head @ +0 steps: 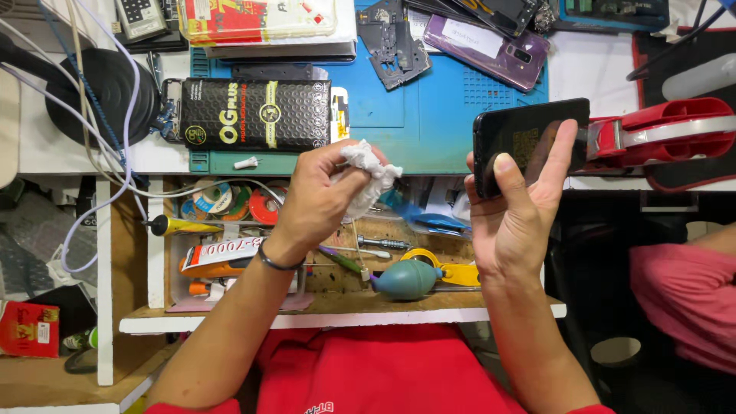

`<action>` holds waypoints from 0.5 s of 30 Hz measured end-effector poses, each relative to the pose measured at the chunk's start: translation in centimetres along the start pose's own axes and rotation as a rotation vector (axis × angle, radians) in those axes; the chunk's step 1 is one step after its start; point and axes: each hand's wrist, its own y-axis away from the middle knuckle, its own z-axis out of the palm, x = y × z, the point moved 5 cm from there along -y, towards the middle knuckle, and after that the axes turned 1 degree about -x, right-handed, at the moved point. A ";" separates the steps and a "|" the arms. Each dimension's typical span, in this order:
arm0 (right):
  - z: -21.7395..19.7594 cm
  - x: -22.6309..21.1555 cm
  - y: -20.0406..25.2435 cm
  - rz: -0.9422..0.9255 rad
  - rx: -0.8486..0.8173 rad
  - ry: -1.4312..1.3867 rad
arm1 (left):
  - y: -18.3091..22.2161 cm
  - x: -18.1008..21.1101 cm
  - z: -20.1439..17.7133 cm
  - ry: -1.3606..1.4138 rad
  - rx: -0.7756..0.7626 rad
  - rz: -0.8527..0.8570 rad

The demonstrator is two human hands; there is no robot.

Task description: The person prepares a phone screen for installation by applying adhesive and wiping the device with a cloth.

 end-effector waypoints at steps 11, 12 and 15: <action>1.2 0.4 0.3 -0.033 0.033 -0.004 | 2.3 -0.4 3.0 0.539 0.008 -0.244; 1.4 0.3 0.3 -0.034 0.034 -0.003 | 2.5 -0.2 2.8 0.540 0.007 -0.244; 1.6 0.2 0.3 -0.028 0.040 -0.011 | 3.3 1.3 2.8 0.279 -0.017 -0.136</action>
